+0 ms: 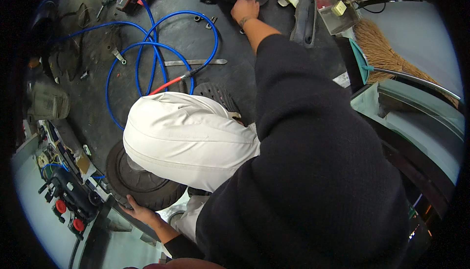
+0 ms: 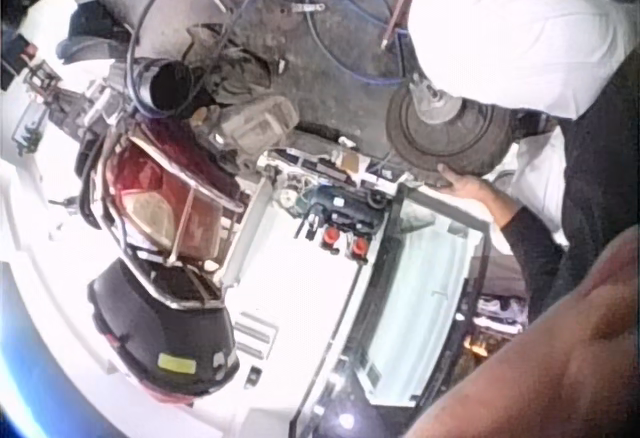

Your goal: The person sits on the floor and uses a red air hose to inflate a small tire. They repeatedly attach and detach the hose, rotate the tire, and inspect the valve area. The person also handles a metal hub component, placing it on the tire before continuing to inflate it.

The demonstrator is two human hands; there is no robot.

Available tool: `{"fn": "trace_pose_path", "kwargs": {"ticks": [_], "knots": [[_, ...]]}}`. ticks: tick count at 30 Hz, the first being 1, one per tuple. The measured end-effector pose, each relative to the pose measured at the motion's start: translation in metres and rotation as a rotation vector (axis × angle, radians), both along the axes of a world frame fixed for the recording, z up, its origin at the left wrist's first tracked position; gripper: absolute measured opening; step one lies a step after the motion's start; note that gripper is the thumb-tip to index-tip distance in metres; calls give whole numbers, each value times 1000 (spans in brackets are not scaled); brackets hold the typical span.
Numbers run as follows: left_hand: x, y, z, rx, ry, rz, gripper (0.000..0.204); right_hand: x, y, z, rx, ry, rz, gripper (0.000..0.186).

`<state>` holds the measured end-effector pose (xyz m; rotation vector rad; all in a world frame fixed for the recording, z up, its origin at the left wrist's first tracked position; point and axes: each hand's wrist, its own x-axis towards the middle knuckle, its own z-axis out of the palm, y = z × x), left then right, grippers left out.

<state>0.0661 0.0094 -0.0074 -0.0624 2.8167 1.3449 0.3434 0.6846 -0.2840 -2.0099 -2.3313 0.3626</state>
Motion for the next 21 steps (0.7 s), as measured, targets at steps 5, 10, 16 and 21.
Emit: {"fn": "trace_pose_path", "kwargs": {"ticks": [5, 10, 16, 21], "knots": [[-4, -7, -2, -45, 14, -7, 88, 39, -61, -16, -172, 252, 34, 48], [-5, 1, -3, 28, -24, 16, 88, 64, -98, -29, -146, 261, 67, 49], [-5, 5, -6, -190, 53, -111, 88, 36, -84, -32, -348, -31, 63, 50], [2, 9, -5, -150, 120, -87, 101, -39, -87, 45, -370, 588, 29, 56]]}}
